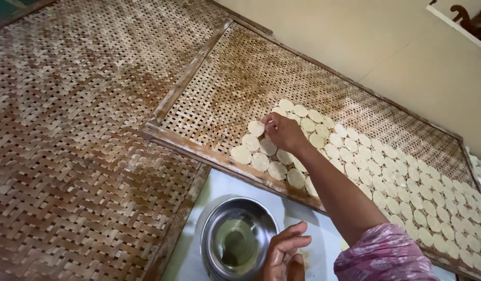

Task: Rolling out dough and placing small round pieces onto a woven drying mat.

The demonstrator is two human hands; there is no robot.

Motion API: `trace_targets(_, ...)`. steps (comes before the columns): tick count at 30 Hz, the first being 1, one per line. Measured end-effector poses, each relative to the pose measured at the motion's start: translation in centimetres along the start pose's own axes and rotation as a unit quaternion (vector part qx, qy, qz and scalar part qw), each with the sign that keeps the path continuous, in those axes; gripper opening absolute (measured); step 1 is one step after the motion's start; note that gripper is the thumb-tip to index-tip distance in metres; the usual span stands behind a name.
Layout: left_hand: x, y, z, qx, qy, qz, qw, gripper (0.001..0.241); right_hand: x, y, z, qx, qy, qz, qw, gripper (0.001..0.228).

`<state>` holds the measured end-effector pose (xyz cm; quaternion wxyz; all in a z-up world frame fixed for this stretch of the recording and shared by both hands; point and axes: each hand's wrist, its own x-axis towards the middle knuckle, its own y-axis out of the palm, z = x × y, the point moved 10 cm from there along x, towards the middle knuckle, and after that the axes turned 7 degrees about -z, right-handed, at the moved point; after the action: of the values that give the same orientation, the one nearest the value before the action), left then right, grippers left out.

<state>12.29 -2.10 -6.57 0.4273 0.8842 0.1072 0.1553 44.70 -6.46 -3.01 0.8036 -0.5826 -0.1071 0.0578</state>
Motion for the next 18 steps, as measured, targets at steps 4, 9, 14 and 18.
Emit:
trace_targets(4, 0.0, 0.1, -0.4, -0.004, -0.011, -0.012, 1.000, 0.032, -1.2, -0.9, 2.0, -0.041, -0.082, -0.012, 0.996, 0.077)
trace_targets(9, 0.1, -0.1, -0.2, 0.006, -0.022, 0.003, 1.000, 0.038, -2.2, -1.7, 4.4, -0.238, -0.137, -0.026, 0.961, 0.043)
trace_targets(14, 0.3, -0.6, -0.2, 0.010, -0.028, -0.002, 1.000, 0.032, -5.3, -5.2, 4.5, -0.241, -0.142, -0.069, 0.958, 0.044)
trace_targets(18, 0.9, -0.1, -3.9, 0.007, -0.015, -0.038, 0.999, 0.028, -12.0, -10.6, 2.6, -0.057, -0.082, -0.089, 0.991, 0.024)
